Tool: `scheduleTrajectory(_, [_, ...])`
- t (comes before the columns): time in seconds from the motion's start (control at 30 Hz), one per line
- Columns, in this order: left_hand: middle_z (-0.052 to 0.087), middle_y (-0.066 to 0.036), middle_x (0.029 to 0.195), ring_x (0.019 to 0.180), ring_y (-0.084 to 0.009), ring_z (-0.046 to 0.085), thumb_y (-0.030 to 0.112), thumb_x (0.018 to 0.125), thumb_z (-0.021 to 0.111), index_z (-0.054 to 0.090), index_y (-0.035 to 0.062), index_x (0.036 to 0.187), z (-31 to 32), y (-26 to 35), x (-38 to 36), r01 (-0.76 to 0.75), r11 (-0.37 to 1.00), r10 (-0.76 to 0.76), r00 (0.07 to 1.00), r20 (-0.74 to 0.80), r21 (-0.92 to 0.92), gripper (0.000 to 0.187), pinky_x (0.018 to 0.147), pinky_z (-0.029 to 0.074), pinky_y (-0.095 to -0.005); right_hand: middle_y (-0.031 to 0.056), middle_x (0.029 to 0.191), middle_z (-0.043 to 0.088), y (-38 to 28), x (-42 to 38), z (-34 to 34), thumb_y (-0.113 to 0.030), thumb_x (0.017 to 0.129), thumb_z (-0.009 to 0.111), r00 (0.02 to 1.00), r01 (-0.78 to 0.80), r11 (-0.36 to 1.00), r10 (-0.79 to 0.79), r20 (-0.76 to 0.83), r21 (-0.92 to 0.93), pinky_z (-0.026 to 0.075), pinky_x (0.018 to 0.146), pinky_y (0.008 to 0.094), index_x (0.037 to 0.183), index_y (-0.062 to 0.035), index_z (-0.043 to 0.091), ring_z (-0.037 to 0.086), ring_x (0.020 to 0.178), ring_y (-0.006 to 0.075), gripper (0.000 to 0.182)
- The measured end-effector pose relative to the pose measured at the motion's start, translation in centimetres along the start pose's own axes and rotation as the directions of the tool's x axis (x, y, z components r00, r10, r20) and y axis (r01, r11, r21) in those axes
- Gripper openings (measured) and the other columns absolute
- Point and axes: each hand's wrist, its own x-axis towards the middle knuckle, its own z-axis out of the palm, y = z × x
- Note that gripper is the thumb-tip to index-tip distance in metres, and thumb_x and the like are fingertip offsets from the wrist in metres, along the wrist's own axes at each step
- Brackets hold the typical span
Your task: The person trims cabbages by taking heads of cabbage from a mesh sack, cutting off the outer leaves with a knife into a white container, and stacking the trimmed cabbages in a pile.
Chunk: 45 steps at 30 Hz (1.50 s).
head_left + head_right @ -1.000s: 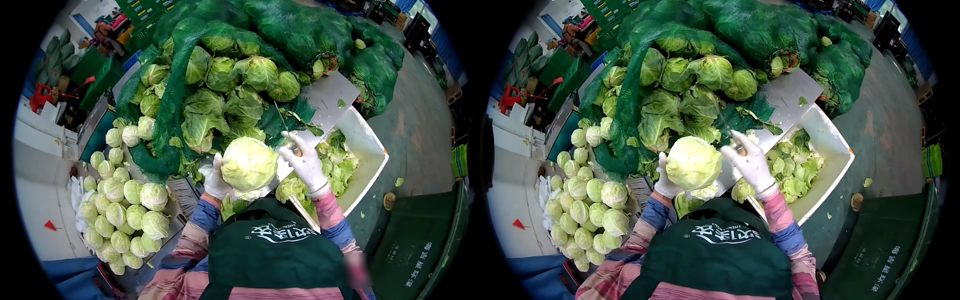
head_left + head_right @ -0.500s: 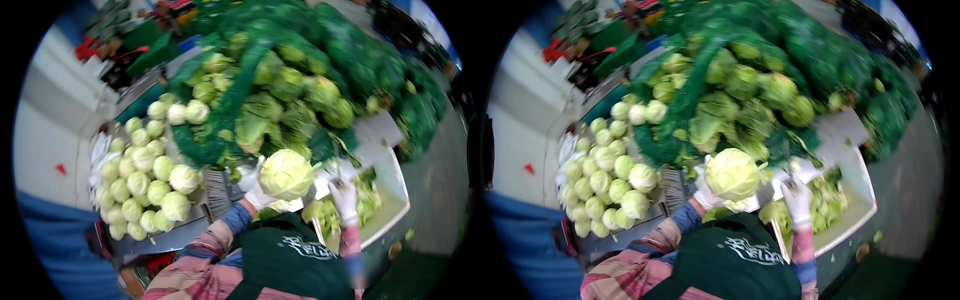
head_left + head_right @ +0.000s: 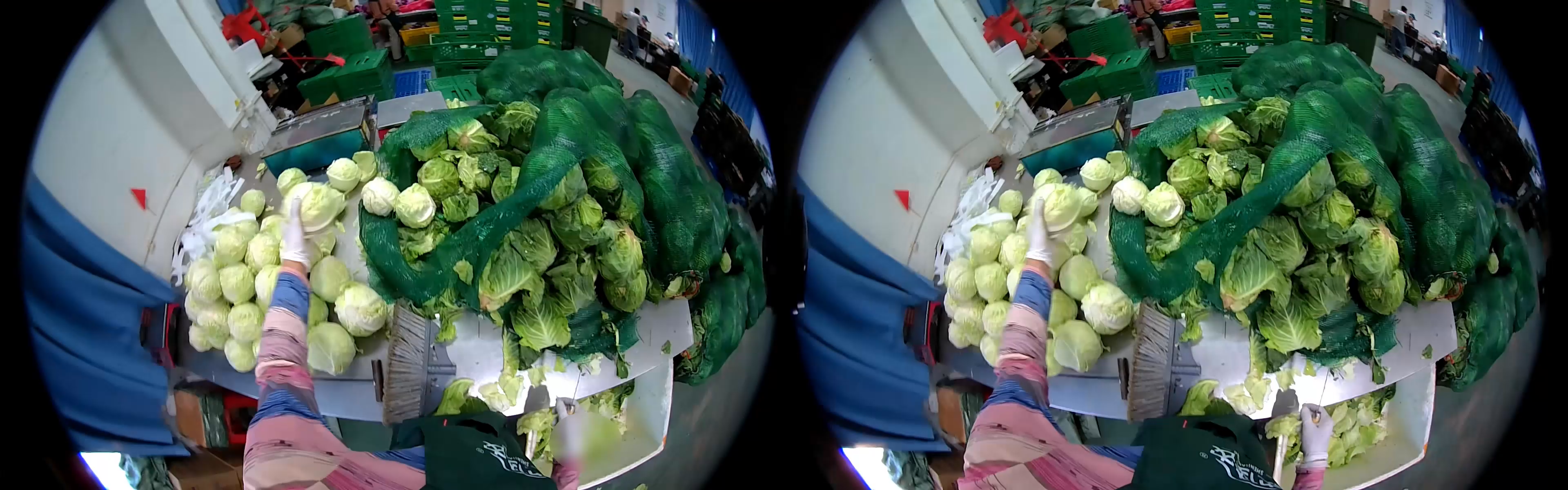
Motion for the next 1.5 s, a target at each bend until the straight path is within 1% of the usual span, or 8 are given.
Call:
scheduleTrajectory(0.07, [0.061,-0.017,0.118,0.107,-0.0301,0.058,0.045,0.069,0.082,0.045,-0.0057,0.130,-5.0,-0.1,6.6,-0.242,0.580,0.458,0.886,-0.066,0.778,0.087,0.093,0.046,-0.0391,0.0048,0.070,0.063,-0.5,0.1,0.7,-0.011,0.087,0.065,1.000,-0.006,0.998,0.007,0.007,-0.060,0.044,0.047,0.0235,0.094,0.0061,0.065,0.054,0.051,0.0088,0.019])
scheduleTrajectory(0.17, [0.054,-0.024,0.130,0.121,-0.0387,0.049,0.053,0.059,0.083,0.042,-0.0001,0.138,-9.5,1.4,9.8,-0.207,-0.199,0.537,0.795,0.283,0.958,0.103,0.105,0.036,-0.0430,0.0104,0.070,0.066,-1.3,-0.9,2.1,-0.020,0.085,0.068,1.000,0.029,0.978,-0.026,0.016,-0.209,0.047,0.049,0.0260,0.093,0.0058,0.067,0.059,0.052,0.0114,0.027])
scheduleTrajectory(0.37, [0.058,-0.023,0.124,0.116,-0.0363,0.055,0.060,0.063,0.077,0.047,0.0027,0.135,-8.2,3.5,13.1,0.208,-0.472,0.246,0.964,-0.099,0.857,0.097,0.094,0.045,-0.0466,0.0147,0.070,0.067,-3.1,-1.3,4.8,-0.030,0.081,0.070,0.995,0.040,0.895,-0.079,-0.068,-0.444,0.052,0.059,0.0332,0.094,-0.0039,0.070,0.065,0.061,0.0234,0.029])
scheduleTrajectory(0.47, [0.062,-0.022,0.118,0.108,-0.0354,0.059,0.056,0.071,0.073,0.047,0.0031,0.135,-3.3,0.5,14.5,0.202,-0.398,0.623,0.776,0.102,0.895,0.087,0.093,0.045,-0.0457,0.0158,0.079,0.069,-1.8,-0.8,6.1,-0.034,0.083,0.068,0.991,0.126,0.858,-0.134,0.020,-0.498,0.053,0.068,0.0376,0.095,-0.0078,0.071,0.067,0.071,0.0309,0.029])
scheduleTrajectory(0.63, [0.057,-0.016,0.123,0.116,-0.0316,0.051,0.012,0.078,0.073,0.057,0.0018,0.122,19.3,-0.3,0.4,-0.906,0.141,0.534,0.409,0.740,0.400,0.047,0.102,0.038,-0.0392,0.0216,0.102,0.066,2.7,-0.1,7.4,-0.038,0.090,0.060,0.845,0.473,0.618,-0.118,0.521,-0.628,0.051,0.080,0.0416,0.140,-0.0109,0.043,0.064,0.090,0.0377,0.060])
scheduleTrajectory(0.9, [0.045,-0.021,0.138,0.130,-0.0368,0.040,0.032,0.074,0.077,0.044,0.0041,0.136,39.5,-15.2,-24.1,-0.817,0.548,0.114,-0.141,0.983,-0.181,0.076,0.106,0.036,-0.0459,0.0217,0.100,0.067,2.4,-1.4,-2.8,-0.039,0.091,0.053,0.979,-0.139,0.652,0.204,-0.005,-0.746,0.051,0.077,0.0455,0.145,-0.0099,0.030,0.065,0.088,0.0407,0.065])
scheduleTrajectory(1.17, [0.018,-0.027,0.151,0.134,-0.0541,0.019,0.030,0.055,0.089,0.029,0.0106,0.146,50.2,-20.2,-27.3,-0.993,0.084,-0.023,-0.090,0.996,-0.088,0.111,0.103,0.037,-0.0540,0.0119,0.069,0.069,12.1,-4.6,-14.0,-0.038,0.083,0.066,0.814,-0.297,0.939,0.153,-0.561,-0.175,0.054,0.067,0.0367,0.121,-0.0052,0.061,0.068,0.066,0.0265,0.050])
scheduleTrajectory(1.5, [0.037,-0.019,0.133,0.125,-0.0365,0.035,0.052,0.051,0.088,0.037,0.0053,0.135,48.1,-16.8,-31.6,-0.779,0.626,0.035,0.070,0.997,0.033,0.109,0.108,0.030,-0.0474,0.0147,0.093,0.070,4.8,-3.6,-9.5,-0.048,0.078,0.071,0.879,-0.022,0.982,-0.070,-0.472,-0.187,0.054,0.076,0.0382,0.132,-0.0058,0.053,0.068,0.083,0.0289,0.071])
